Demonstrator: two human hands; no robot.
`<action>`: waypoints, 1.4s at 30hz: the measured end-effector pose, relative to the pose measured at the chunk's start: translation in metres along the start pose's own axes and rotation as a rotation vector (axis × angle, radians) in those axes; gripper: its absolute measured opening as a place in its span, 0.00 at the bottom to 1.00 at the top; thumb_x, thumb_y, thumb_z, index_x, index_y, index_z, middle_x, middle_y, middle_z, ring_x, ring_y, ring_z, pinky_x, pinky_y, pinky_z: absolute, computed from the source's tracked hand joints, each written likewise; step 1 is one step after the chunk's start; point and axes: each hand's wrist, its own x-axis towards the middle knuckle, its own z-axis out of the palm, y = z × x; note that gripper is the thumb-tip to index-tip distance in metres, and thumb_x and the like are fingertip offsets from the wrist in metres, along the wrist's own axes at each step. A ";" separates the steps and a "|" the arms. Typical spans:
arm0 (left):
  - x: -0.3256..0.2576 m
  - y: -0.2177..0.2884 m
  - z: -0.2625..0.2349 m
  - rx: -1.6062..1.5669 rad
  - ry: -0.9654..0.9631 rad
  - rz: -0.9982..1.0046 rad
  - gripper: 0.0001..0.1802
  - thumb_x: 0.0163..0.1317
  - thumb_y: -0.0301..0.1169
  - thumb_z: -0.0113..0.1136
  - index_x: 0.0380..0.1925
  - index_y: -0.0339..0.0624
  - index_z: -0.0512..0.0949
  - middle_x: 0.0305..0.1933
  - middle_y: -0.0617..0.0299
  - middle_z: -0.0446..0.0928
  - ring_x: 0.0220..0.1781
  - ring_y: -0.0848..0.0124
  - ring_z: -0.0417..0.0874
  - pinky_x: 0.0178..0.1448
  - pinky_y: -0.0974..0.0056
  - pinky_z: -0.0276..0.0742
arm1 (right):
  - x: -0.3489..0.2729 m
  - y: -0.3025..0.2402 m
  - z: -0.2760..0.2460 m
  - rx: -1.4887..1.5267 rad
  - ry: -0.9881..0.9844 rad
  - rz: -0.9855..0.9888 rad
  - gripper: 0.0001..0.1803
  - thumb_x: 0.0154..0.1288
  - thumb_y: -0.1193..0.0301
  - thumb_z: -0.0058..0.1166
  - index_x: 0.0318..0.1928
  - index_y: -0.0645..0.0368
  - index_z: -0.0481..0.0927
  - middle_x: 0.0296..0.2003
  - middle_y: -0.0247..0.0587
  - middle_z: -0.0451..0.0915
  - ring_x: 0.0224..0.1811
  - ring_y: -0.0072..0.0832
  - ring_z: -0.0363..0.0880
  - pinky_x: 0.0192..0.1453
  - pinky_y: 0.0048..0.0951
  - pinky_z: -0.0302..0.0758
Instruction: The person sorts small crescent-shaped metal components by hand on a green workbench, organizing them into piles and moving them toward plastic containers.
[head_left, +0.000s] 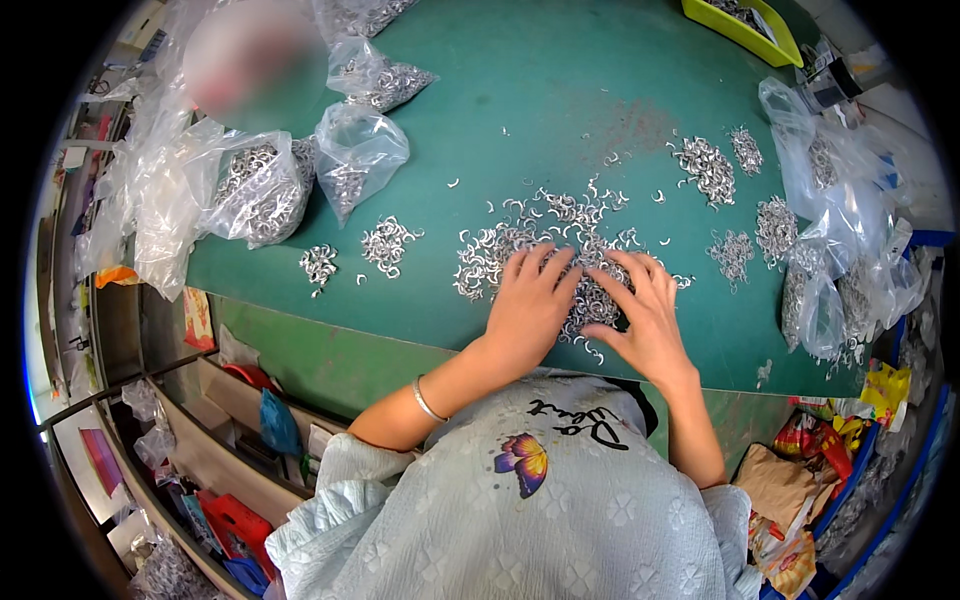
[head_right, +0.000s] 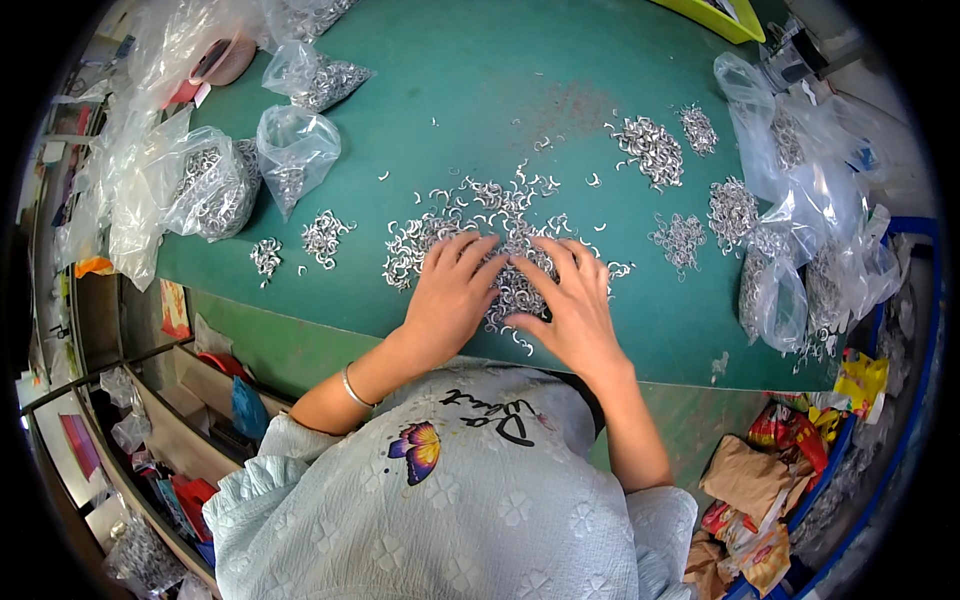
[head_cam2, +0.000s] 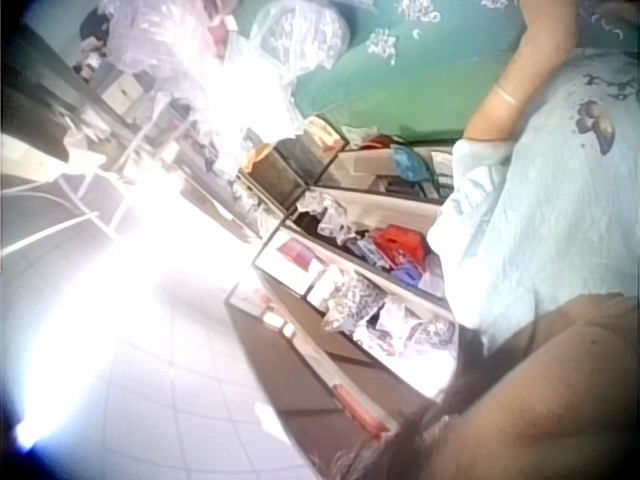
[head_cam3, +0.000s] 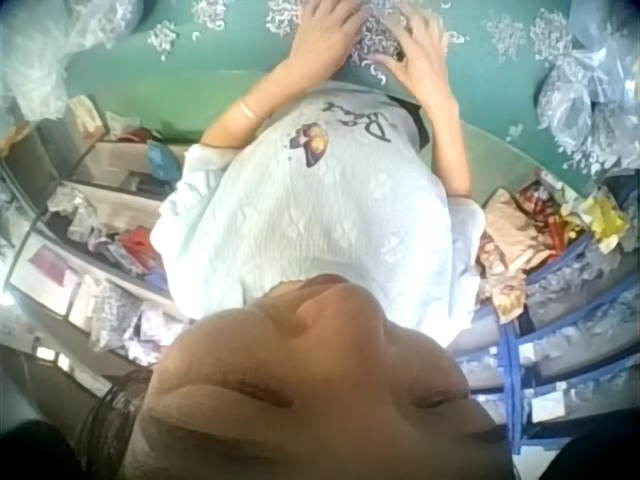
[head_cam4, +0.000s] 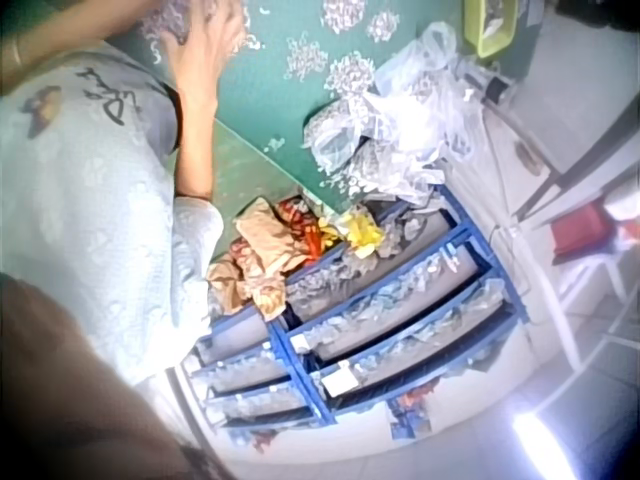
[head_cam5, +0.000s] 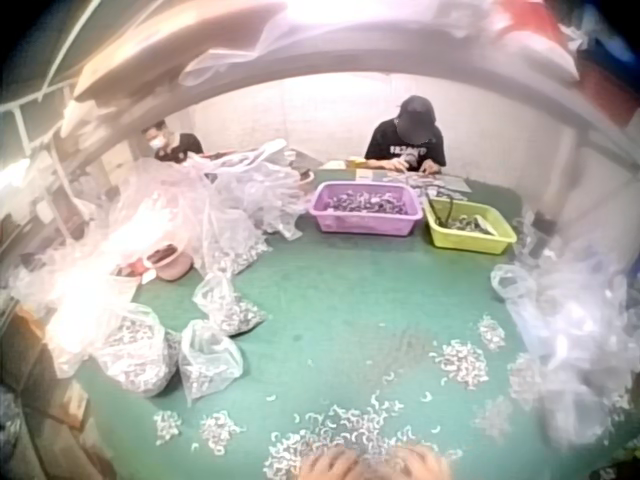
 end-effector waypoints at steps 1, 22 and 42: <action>0.000 0.000 -0.001 -0.019 0.000 0.019 0.22 0.53 0.26 0.64 0.51 0.39 0.76 0.59 0.54 0.72 0.65 0.55 0.68 0.66 0.51 0.64 | -0.001 0.003 0.005 -0.011 0.019 -0.010 0.31 0.47 0.66 0.72 0.55 0.51 0.78 0.61 0.39 0.69 0.61 0.44 0.64 0.64 0.47 0.60; 0.035 -0.017 0.009 -0.102 -0.020 0.134 0.16 0.55 0.25 0.63 0.46 0.43 0.79 0.56 0.57 0.73 0.62 0.57 0.70 0.59 0.52 0.66 | -0.009 0.026 -0.034 0.419 0.078 0.248 0.26 0.52 0.81 0.66 0.54 0.61 0.77 0.52 0.39 0.77 0.53 0.31 0.72 0.56 0.30 0.70; 0.029 0.002 0.005 0.014 -0.122 0.182 0.23 0.50 0.25 0.62 0.50 0.44 0.78 0.55 0.59 0.73 0.58 0.61 0.72 0.56 0.55 0.65 | 0.006 0.051 -0.033 1.252 0.193 0.512 0.15 0.73 0.75 0.49 0.55 0.70 0.74 0.46 0.46 0.80 0.42 0.29 0.83 0.42 0.27 0.82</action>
